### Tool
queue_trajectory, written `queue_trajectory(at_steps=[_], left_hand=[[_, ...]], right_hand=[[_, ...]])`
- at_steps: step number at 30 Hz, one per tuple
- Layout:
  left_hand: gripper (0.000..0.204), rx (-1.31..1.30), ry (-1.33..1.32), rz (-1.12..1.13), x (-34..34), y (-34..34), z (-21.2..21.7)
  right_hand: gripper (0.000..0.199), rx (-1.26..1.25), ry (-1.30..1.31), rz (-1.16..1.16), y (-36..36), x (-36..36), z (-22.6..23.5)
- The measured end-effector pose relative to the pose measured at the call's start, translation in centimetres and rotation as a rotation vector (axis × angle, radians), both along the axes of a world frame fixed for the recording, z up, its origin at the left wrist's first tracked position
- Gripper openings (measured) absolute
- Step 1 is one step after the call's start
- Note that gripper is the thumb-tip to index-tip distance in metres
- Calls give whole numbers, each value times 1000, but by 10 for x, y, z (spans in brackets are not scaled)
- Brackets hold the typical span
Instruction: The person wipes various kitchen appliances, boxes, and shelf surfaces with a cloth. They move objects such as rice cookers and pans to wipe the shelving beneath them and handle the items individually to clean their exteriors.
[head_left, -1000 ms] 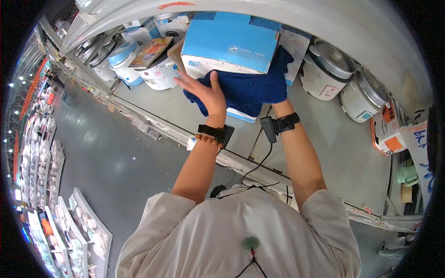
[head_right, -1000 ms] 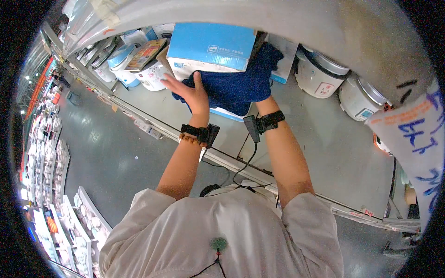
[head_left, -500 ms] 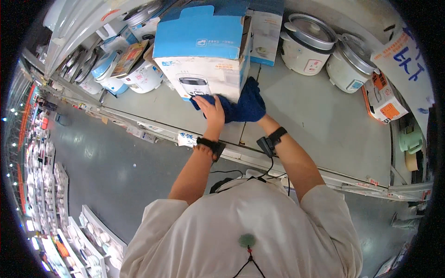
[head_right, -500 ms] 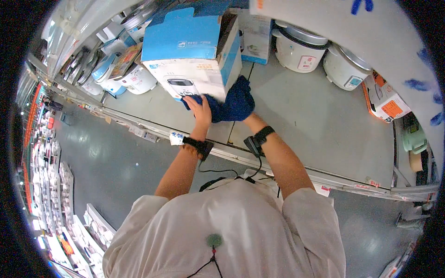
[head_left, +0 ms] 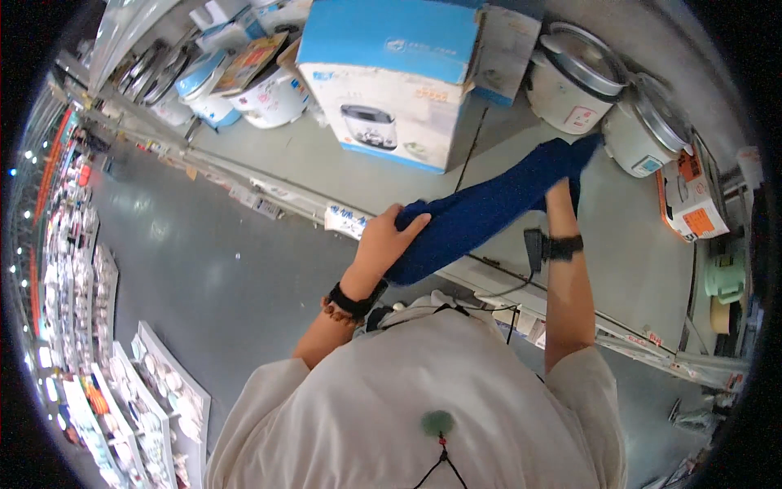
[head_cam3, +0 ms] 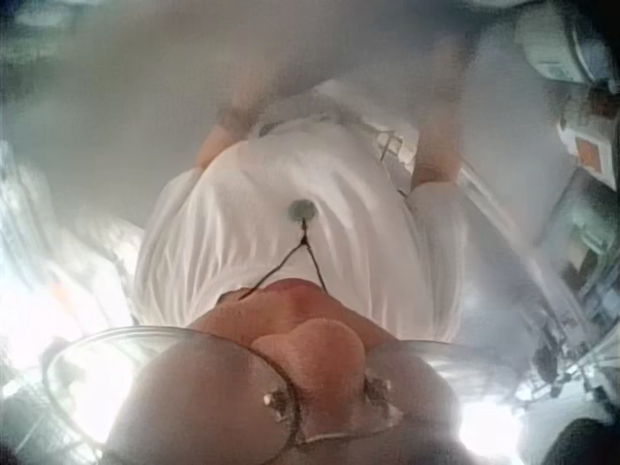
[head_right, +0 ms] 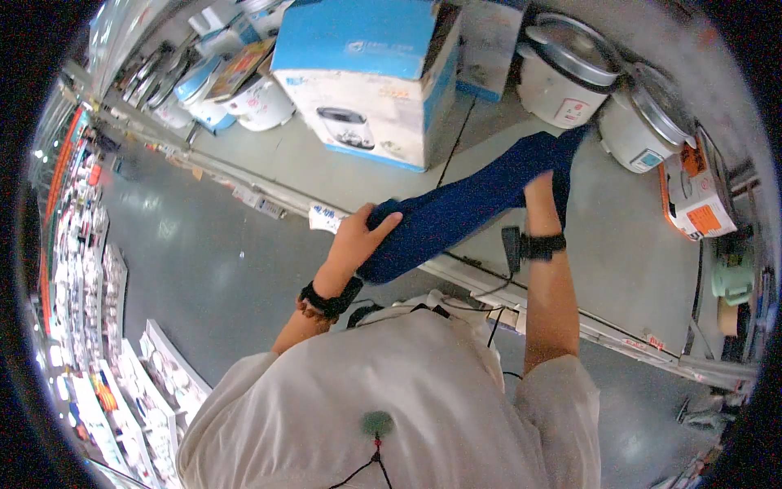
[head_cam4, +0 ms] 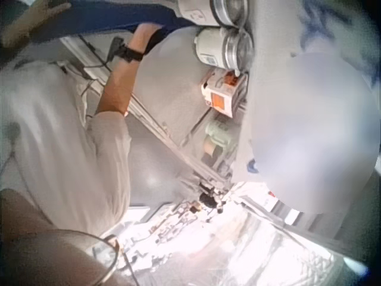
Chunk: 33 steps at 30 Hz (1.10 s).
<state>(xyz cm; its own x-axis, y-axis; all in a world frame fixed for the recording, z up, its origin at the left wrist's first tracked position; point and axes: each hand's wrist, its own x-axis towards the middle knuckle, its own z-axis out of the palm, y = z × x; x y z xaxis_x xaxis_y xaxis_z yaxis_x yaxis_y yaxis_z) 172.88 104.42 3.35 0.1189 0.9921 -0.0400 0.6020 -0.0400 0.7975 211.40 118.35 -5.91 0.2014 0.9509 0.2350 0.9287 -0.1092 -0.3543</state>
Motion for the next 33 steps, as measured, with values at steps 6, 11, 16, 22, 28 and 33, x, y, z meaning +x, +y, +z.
queue_trajectory(at_steps=[6, 11, 16, 22, 28, 33], left_hand=[[38, -44, 18, 195, -42, -37, -73], [38, -82, 74, 437, -130, -70, -134], [31, 127, 153, 712, -192, -42, -118], [19, 651, 11, 457, -165, 69, -48], [33, 622, 187, -296, -32, 52, -75], [51, 640, 51, -611, 38, 3, -73]], right_hand=[[56, -495, -175, 193, -42, -164, 15], [68, -239, -133, 493, -126, -248, 26], [46, -25, -51, 793, -129, -303, 11], [41, -85, -108, 754, -115, -321, 1], [54, -136, -324, 566, -168, -259, 28], [74, 38, -102, 219, -232, -173, 16]])
